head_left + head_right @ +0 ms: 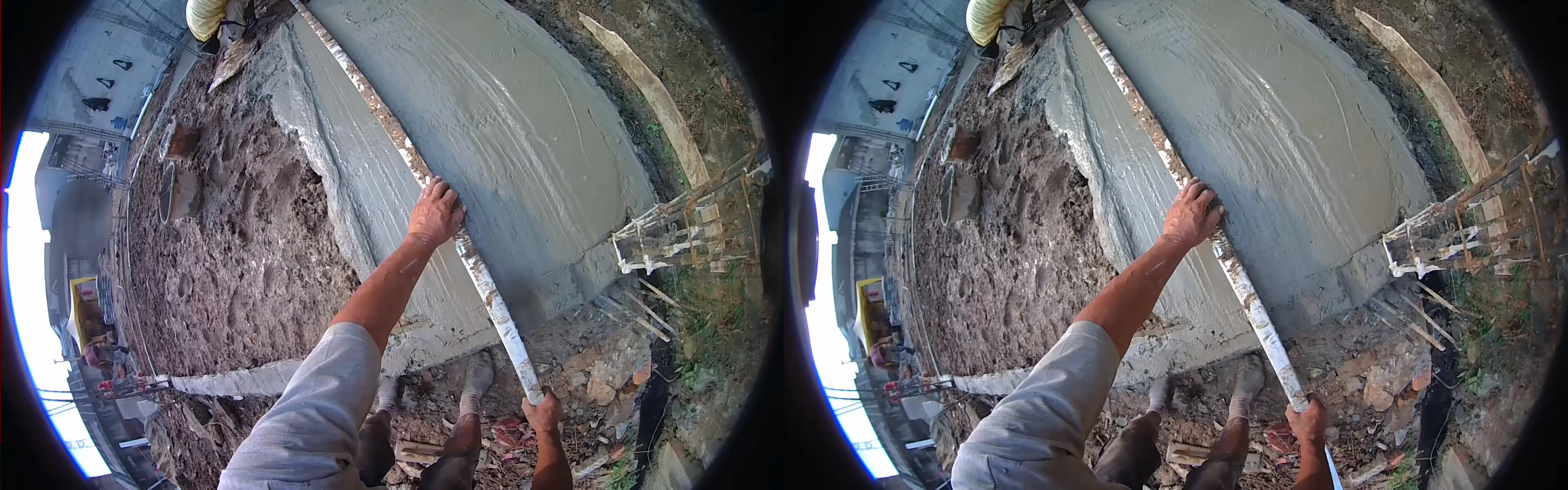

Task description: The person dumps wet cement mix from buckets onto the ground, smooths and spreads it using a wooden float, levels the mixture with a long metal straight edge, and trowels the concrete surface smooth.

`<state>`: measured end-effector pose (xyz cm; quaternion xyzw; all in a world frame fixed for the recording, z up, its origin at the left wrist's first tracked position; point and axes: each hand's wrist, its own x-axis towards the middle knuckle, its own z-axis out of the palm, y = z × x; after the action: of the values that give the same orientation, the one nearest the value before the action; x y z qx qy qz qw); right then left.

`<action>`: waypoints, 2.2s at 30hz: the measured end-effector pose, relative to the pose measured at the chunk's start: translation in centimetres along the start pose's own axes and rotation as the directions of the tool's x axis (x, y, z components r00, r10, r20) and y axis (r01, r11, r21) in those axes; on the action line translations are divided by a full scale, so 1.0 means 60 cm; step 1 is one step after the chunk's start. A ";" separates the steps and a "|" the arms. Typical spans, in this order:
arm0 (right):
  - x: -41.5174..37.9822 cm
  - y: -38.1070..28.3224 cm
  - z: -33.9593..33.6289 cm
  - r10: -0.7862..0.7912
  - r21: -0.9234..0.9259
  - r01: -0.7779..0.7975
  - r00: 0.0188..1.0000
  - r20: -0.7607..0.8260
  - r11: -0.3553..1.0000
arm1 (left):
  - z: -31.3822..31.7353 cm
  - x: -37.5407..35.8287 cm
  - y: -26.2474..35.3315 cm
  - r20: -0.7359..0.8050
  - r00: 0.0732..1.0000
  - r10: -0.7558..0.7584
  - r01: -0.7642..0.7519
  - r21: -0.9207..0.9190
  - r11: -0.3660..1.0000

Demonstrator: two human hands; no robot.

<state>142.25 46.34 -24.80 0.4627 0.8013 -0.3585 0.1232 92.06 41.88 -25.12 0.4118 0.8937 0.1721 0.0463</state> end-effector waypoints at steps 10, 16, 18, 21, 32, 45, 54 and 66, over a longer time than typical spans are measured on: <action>-0.082 -0.024 0.119 0.090 -0.104 -0.084 0.995 0.051 0.991 | -0.029 -0.060 -0.100 -0.055 0.982 0.180 -0.182 -0.029 0.983; -0.088 -0.043 0.157 -0.002 -0.057 0.004 0.999 0.043 0.998 | -0.030 -0.076 -0.141 -0.071 0.981 0.181 -0.182 -0.009 0.983; -0.123 -0.026 0.175 -0.060 -0.128 0.060 0.998 0.003 0.990 | -0.034 -0.115 -0.133 -0.051 0.977 0.205 -0.206 -0.002 0.979; -0.122 -0.020 0.185 -0.008 -0.111 0.012 0.999 0.043 0.994 | -0.039 -0.118 -0.142 -0.045 0.972 0.229 -0.228 0.011 0.974; -0.157 -0.062 0.193 0.025 -0.072 -0.019 0.997 0.072 0.997 | -0.062 -0.158 -0.164 -0.015 0.976 0.215 -0.215 0.011 0.977; -0.179 -0.056 0.252 -0.113 -0.057 0.112 0.993 -0.020 0.992 | -0.080 -0.170 -0.207 -0.022 0.968 0.249 -0.248 0.040 0.968; -0.205 -0.071 0.254 -0.115 -0.013 0.116 0.992 0.060 0.993 | -0.083 -0.226 -0.200 -0.007 0.972 0.235 -0.235 0.028 0.972; -0.216 -0.078 0.279 -0.214 -0.045 0.217 0.974 0.070 0.975 | -0.094 -0.262 -0.226 0.043 0.973 0.226 -0.228 0.075 0.971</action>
<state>143.15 24.89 -27.72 0.3578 0.8515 -0.3635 0.1217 91.36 20.36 -25.49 0.5157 0.8459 0.1337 0.0253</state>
